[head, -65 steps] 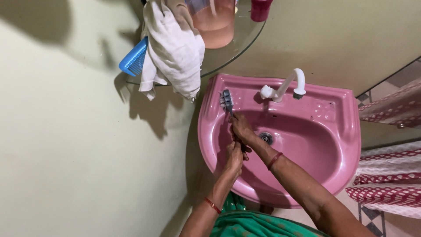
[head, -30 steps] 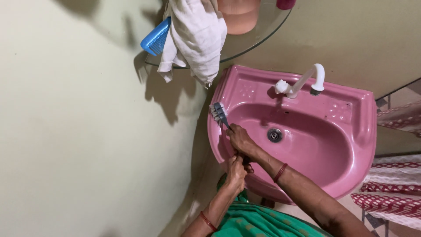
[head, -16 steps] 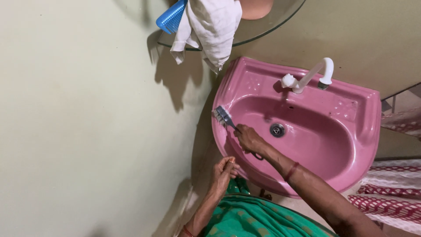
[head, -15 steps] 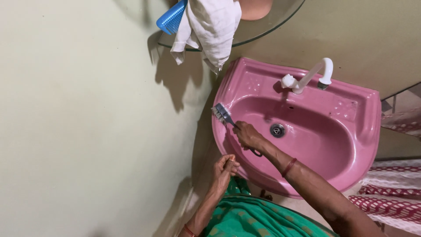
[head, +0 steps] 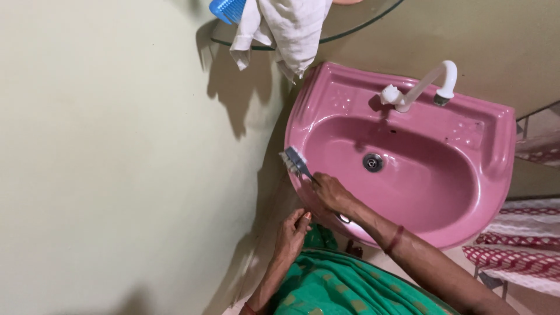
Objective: The person scrubs a pink bathroom sink using a brush, focusing on the basin and faucet area. They rinse the brush under running water and continue scrubbing different sections of the sink.
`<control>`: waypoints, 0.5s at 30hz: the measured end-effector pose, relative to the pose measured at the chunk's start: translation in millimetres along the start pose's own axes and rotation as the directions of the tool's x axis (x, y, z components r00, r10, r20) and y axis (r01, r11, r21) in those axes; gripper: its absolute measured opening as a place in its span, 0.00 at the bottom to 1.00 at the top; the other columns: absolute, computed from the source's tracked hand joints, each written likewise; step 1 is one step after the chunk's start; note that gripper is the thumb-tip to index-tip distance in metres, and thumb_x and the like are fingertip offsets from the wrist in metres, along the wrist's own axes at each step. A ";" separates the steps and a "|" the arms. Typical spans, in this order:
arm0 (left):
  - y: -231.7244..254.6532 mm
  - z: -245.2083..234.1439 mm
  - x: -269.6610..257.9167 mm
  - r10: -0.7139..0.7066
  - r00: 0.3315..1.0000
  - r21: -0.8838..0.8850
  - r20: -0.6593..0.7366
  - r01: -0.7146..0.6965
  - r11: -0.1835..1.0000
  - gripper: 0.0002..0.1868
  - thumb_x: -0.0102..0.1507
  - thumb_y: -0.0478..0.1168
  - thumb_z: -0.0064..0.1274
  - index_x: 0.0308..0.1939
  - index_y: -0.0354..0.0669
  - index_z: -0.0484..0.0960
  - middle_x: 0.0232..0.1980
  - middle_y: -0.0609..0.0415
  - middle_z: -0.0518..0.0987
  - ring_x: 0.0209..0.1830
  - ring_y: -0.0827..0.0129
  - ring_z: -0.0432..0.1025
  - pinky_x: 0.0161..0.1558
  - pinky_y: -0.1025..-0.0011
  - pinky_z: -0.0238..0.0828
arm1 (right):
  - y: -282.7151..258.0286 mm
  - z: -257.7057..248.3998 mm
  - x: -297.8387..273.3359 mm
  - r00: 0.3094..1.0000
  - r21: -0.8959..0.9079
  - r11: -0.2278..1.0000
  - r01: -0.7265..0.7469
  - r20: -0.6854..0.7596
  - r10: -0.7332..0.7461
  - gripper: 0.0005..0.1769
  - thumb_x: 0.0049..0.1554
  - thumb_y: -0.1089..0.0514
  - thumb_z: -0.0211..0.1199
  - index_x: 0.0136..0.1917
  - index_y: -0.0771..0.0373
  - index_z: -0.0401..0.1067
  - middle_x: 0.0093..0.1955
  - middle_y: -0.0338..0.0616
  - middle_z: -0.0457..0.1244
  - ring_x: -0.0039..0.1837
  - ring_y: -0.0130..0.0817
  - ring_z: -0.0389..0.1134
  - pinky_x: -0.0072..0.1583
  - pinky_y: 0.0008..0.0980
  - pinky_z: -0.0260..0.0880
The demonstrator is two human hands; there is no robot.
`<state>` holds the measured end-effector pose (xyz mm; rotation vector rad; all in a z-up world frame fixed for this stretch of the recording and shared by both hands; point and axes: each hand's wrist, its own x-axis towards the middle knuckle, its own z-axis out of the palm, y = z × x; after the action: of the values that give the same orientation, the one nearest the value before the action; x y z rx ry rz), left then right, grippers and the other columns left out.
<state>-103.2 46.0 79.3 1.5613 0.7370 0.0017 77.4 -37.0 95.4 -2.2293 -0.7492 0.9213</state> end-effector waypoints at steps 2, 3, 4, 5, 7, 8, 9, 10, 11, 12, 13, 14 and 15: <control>4.0 0.6 4.5 0.001 0.999 0.050 0.035 -0.003 0.999 0.24 0.68 0.52 0.51 0.59 0.37 0.78 0.40 0.57 0.83 0.35 0.75 0.76 0.39 0.72 0.74 | -17.7 -7.7 16.2 0.999 0.066 0.996 -0.053 0.010 0.052 0.22 0.70 0.52 0.42 0.51 0.71 0.71 0.35 0.52 0.66 0.33 0.42 0.69 0.36 0.43 0.72; 7.6 0.4 7.5 0.003 0.999 0.072 0.052 -0.007 0.997 0.24 0.68 0.52 0.51 0.58 0.36 0.79 0.39 0.57 0.83 0.34 0.76 0.76 0.39 0.73 0.74 | -21.8 -13.0 16.8 0.997 0.123 0.990 -0.075 0.015 0.073 0.22 0.69 0.51 0.45 0.51 0.72 0.72 0.35 0.52 0.66 0.33 0.40 0.68 0.36 0.40 0.71; 10.0 -1.5 10.3 0.042 0.997 0.006 0.063 -0.043 0.999 0.23 0.68 0.52 0.50 0.57 0.36 0.80 0.38 0.57 0.81 0.34 0.76 0.75 0.38 0.73 0.73 | -24.9 -13.9 16.0 0.995 0.180 0.979 -0.096 0.025 0.093 0.22 0.68 0.50 0.49 0.51 0.72 0.72 0.34 0.51 0.65 0.33 0.39 0.68 0.36 0.37 0.70; 12.1 -4.3 13.4 0.081 0.994 -0.061 0.071 -0.077 0.995 0.23 0.68 0.52 0.50 0.55 0.36 0.81 0.37 0.57 0.80 0.33 0.76 0.73 0.37 0.73 0.72 | -24.3 -11.3 8.0 0.999 0.322 0.946 -0.040 0.016 0.037 0.19 0.67 0.52 0.49 0.55 0.71 0.72 0.36 0.47 0.67 0.35 0.35 0.69 0.38 0.34 0.71; 15.1 -12.8 17.3 0.176 0.983 -0.122 0.053 -0.169 0.978 0.21 0.69 0.52 0.50 0.51 0.36 0.82 0.34 0.57 0.78 0.32 0.76 0.70 0.36 0.73 0.70 | -22.3 -0.8 -14.6 0.997 0.576 0.813 0.079 -0.029 -0.077 0.17 0.66 0.56 0.49 0.62 0.68 0.70 0.39 0.39 0.69 0.40 0.27 0.71 0.42 0.26 0.74; 15.6 -17.9 15.9 0.229 0.973 -0.112 0.032 -0.225 0.968 0.21 0.70 0.52 0.50 0.49 0.36 0.82 0.33 0.57 0.76 0.32 0.76 0.69 0.35 0.73 0.69 | -25.3 7.2 -23.5 0.999 0.618 0.786 -0.034 0.002 0.042 0.18 0.66 0.56 0.48 0.60 0.68 0.71 0.37 0.40 0.67 0.37 0.28 0.69 0.39 0.27 0.71; 16.5 -21.9 15.4 0.282 0.959 -0.102 0.011 -0.280 0.955 0.21 0.70 0.53 0.50 0.46 0.35 0.82 0.32 0.57 0.75 0.31 0.76 0.67 0.35 0.72 0.67 | -27.8 13.9 -35.9 0.987 0.655 0.742 -0.145 0.040 0.158 0.18 0.66 0.55 0.47 0.59 0.68 0.72 0.35 0.40 0.65 0.34 0.29 0.67 0.36 0.28 0.69; 17.3 -24.0 16.0 0.269 0.963 -0.083 -0.016 -0.269 0.959 0.21 0.70 0.53 0.49 0.45 0.37 0.82 0.31 0.58 0.75 0.30 0.76 0.67 0.34 0.73 0.68 | -30.5 17.6 -44.1 0.958 0.686 0.682 -0.254 0.084 0.273 0.19 0.66 0.54 0.45 0.58 0.67 0.72 0.32 0.41 0.62 0.31 0.30 0.65 0.33 0.29 0.67; 18.4 -25.7 17.5 0.256 0.966 -0.064 -0.043 -0.258 0.964 0.20 0.70 0.53 0.49 0.44 0.38 0.82 0.29 0.58 0.74 0.29 0.76 0.67 0.33 0.73 0.68 | -35.2 19.2 -44.6 0.967 0.656 0.722 -0.218 0.046 0.250 0.20 0.67 0.54 0.45 0.57 0.69 0.73 0.32 0.40 0.62 0.30 0.29 0.65 0.32 0.29 0.67; 19.6 -26.9 17.4 0.243 0.968 -0.044 -0.068 -0.246 0.968 0.20 0.70 0.54 0.48 0.42 0.39 0.81 0.28 0.59 0.74 0.28 0.76 0.68 0.33 0.73 0.68 | -40.7 21.3 -45.3 0.974 0.625 0.759 -0.183 0.009 0.227 0.21 0.67 0.54 0.44 0.56 0.70 0.74 0.31 0.40 0.63 0.30 0.29 0.64 0.32 0.29 0.67; 20.9 -27.3 16.8 0.238 0.969 -0.049 -0.069 -0.241 0.969 0.20 0.70 0.53 0.48 0.43 0.39 0.81 0.29 0.59 0.74 0.28 0.76 0.67 0.32 0.73 0.67 | -45.9 22.8 -47.8 0.979 0.592 0.792 -0.148 -0.026 0.202 0.22 0.67 0.55 0.44 0.55 0.71 0.75 0.31 0.40 0.63 0.30 0.28 0.64 0.32 0.29 0.68; 22.9 -28.1 17.5 0.237 0.968 -0.055 -0.078 -0.242 0.969 0.19 0.70 0.53 0.49 0.43 0.39 0.81 0.29 0.59 0.74 0.28 0.75 0.66 0.32 0.73 0.66 | -50.6 20.3 -47.3 0.974 0.565 0.806 -0.177 -0.017 0.226 0.22 0.68 0.54 0.44 0.55 0.70 0.75 0.31 0.41 0.62 0.29 0.29 0.63 0.32 0.30 0.66; 24.7 -28.0 16.3 0.236 0.968 -0.061 -0.087 -0.242 0.968 0.19 0.70 0.52 0.49 0.43 0.39 0.81 0.29 0.58 0.73 0.28 0.74 0.65 0.31 0.72 0.64 | -53.5 14.9 -46.3 0.968 0.537 0.818 -0.207 -0.008 0.251 0.22 0.68 0.54 0.43 0.55 0.70 0.74 0.30 0.41 0.61 0.28 0.30 0.62 0.31 0.32 0.65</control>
<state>-91.1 79.6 98.9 1.5806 0.5990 0.2670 24.2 -28.9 143.8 -1.8572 -0.1458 1.0023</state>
